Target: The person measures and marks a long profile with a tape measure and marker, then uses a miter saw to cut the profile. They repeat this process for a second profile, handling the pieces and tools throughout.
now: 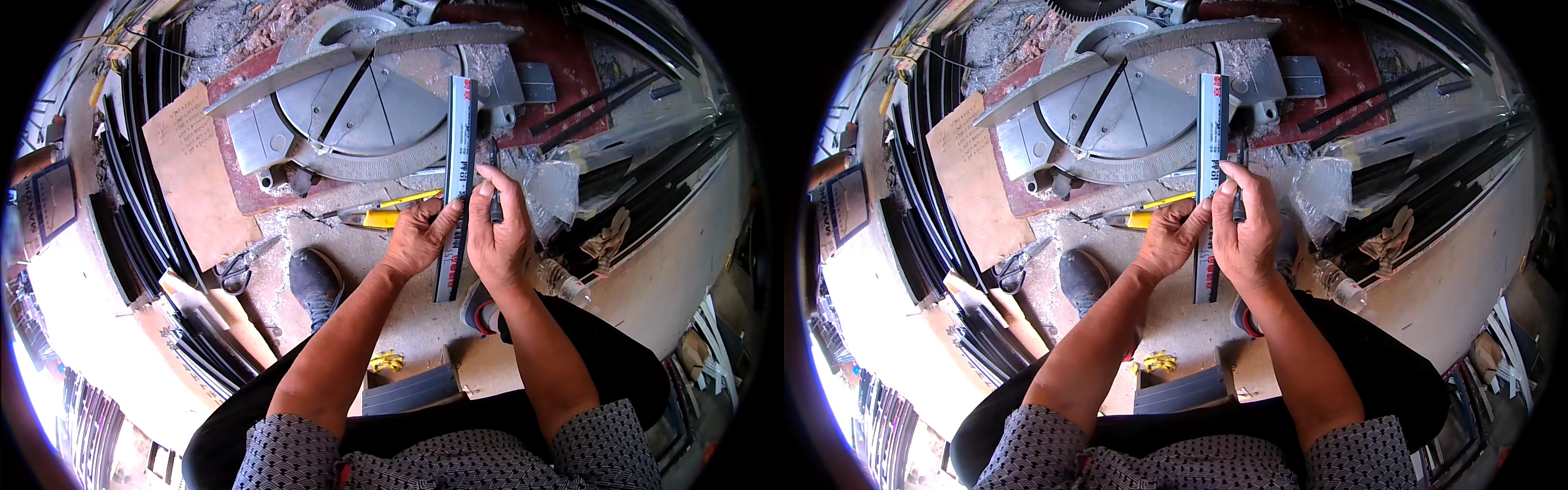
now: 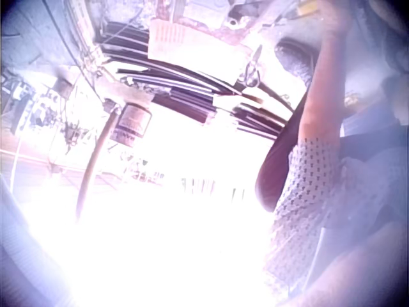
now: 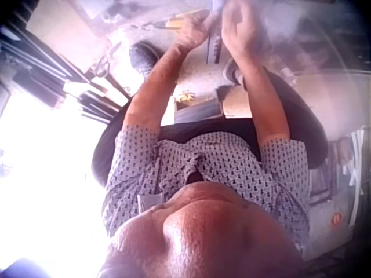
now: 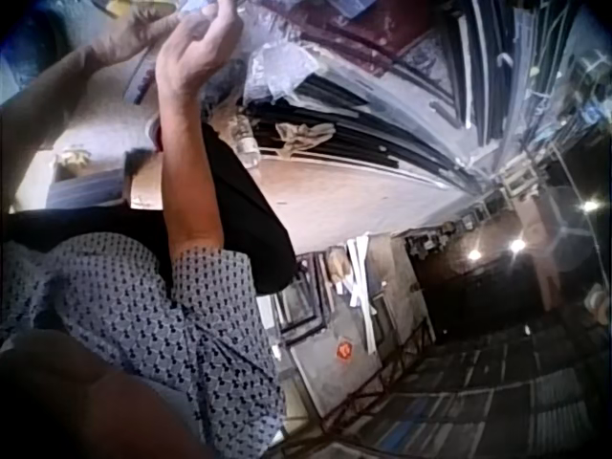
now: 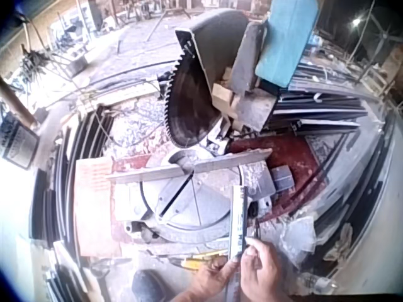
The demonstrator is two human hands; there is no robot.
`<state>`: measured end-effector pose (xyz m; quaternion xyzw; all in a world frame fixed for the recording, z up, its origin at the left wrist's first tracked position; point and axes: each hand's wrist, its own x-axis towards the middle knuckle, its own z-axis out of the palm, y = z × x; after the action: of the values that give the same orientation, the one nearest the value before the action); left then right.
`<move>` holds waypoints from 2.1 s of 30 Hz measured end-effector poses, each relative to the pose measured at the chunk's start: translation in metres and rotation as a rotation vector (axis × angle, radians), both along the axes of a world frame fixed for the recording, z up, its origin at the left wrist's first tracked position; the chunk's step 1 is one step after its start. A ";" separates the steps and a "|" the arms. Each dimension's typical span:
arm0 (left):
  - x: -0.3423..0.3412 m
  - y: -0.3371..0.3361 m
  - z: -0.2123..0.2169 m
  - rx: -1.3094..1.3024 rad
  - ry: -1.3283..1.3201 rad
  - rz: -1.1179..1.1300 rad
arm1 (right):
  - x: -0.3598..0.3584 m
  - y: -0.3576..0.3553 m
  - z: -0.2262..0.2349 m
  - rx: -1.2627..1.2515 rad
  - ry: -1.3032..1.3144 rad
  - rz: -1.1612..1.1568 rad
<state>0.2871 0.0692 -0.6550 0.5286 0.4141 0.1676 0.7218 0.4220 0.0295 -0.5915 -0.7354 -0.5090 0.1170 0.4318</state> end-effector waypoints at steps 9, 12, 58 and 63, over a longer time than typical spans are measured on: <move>-0.035 0.037 0.017 0.125 0.140 -0.128 | -0.005 0.005 0.011 0.058 0.051 0.003; -0.055 0.054 0.029 0.167 0.200 -0.194 | -0.010 0.007 0.013 0.132 0.043 0.045; -0.207 0.067 0.114 0.459 0.179 -0.416 | -0.134 -0.016 0.107 -0.252 0.287 0.459; -0.201 0.066 0.124 0.499 0.276 -0.578 | -0.140 -0.014 0.100 -0.263 0.227 0.484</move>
<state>0.0858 0.1354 -0.5309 0.7999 0.2879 -0.0194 0.5262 0.2820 0.0150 -0.4918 -0.6244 -0.5985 0.3629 0.3467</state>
